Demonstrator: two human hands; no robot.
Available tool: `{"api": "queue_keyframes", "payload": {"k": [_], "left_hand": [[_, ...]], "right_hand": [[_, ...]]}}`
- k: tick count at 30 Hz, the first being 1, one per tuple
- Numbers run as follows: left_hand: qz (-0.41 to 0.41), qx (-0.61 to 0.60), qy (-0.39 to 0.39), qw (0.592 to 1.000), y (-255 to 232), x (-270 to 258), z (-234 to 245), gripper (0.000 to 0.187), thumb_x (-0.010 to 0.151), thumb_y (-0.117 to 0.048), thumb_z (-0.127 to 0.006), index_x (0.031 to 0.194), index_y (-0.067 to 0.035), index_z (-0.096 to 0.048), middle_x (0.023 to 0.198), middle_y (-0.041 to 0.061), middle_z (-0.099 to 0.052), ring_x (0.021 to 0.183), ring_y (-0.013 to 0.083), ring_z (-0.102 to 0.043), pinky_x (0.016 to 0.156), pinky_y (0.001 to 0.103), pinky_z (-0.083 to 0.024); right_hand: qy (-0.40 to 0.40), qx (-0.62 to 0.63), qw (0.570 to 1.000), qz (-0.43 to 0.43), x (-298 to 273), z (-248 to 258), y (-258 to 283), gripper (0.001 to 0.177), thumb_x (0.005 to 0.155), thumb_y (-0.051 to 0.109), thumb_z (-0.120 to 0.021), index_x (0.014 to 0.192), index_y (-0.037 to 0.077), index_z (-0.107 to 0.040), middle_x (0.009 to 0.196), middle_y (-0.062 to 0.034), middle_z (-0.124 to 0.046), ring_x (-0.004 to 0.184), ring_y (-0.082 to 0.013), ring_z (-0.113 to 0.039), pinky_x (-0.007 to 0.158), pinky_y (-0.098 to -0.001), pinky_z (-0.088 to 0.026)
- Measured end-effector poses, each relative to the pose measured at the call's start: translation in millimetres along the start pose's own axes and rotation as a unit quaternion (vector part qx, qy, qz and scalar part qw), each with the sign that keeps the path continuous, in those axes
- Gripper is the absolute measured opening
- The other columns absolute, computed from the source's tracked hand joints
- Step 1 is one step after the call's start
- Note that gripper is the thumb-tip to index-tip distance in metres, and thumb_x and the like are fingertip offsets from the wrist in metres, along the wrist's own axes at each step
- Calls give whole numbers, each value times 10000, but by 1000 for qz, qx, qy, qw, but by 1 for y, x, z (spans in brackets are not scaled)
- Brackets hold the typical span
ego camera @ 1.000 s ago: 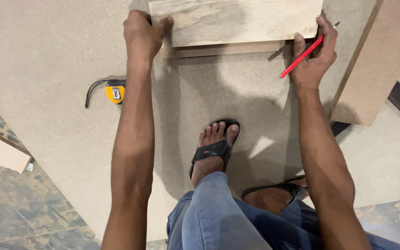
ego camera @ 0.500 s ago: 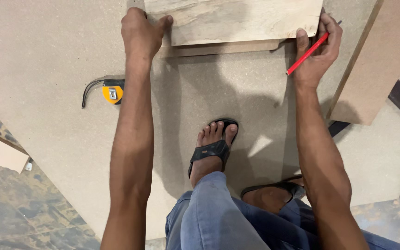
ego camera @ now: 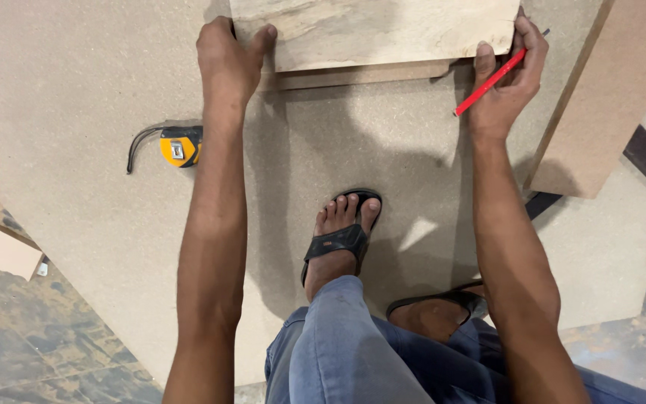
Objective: The person measures several pieces of wood and marks them using a pencil, a tape measure, and a square tool while working on the floor.
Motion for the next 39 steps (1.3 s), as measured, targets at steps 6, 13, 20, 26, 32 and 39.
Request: {"api": "queue_keyframes", "payload": {"k": [6, 13, 20, 26, 32, 39], "left_hand": [[-29, 15, -32, 999, 2, -1, 2, 470, 849, -371, -886, 869, 61, -701, 802, 233, -723, 726, 332, -723, 686, 425, -574], [16, 17, -36, 999, 20, -21, -12, 556, 952, -409, -812, 1154, 74, -624, 1146, 247, -603, 1132, 406, -546, 934, 499, -481], [-145, -48, -231, 961, 29, -73, -5, 368, 991, -204, -750, 1275, 1, -637, 1455, 220, -527, 1412, 418, -437, 1218, 546, -322], [-120, -113, -232, 958, 46, -80, -13, 411, 960, -252, -761, 1279, -22, -641, 1434, 141, -546, 1397, 359, -458, 1206, 515, -340], [-112, -134, -242, 954, 46, -80, 0, 421, 955, -324, -745, 1217, -7, -658, 1457, 123, -519, 1426, 318, -425, 1242, 522, -327], [-46, -137, -241, 960, 30, -50, -12, 432, 954, -326, -689, 1224, 11, -685, 1524, 123, -479, 1475, 312, -387, 1255, 526, -307]], "right_hand": [[-6, -125, 990, 67, 6, 0, 13, 434, 1187, 184, -699, 1536, 34, -490, 1617, -196, -540, 1484, -298, -536, 1301, -412, -437], [167, -188, 967, 33, 8, -91, 65, 407, 1008, 77, -684, 1406, 50, -606, 1280, -146, -695, 1083, -295, -669, 1004, -443, -577], [331, -240, 881, 239, -22, -206, 134, 436, 973, 96, -803, 1338, -20, -594, 1469, -238, -578, 1415, -423, -504, 1215, -549, -350], [322, -268, 873, 248, -38, -217, 129, 351, 994, 5, -788, 1285, 7, -592, 1553, -258, -541, 1516, -409, -441, 1280, -563, -275], [306, -257, 873, 278, -43, -223, 125, 323, 999, -60, -735, 1270, -18, -564, 1540, -300, -540, 1511, -436, -465, 1287, -593, -260], [308, -278, 866, 279, -44, -221, 116, 264, 1042, -48, -715, 1256, -39, -561, 1527, -311, -548, 1501, -453, -472, 1278, -612, -263]]}}
Point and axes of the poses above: each hand's wrist, its own x-axis towards the middle knuckle, its own z-axis out of the back of the hand, y = z × x, the point moved 6 cm from there along x, towards the middle knuckle
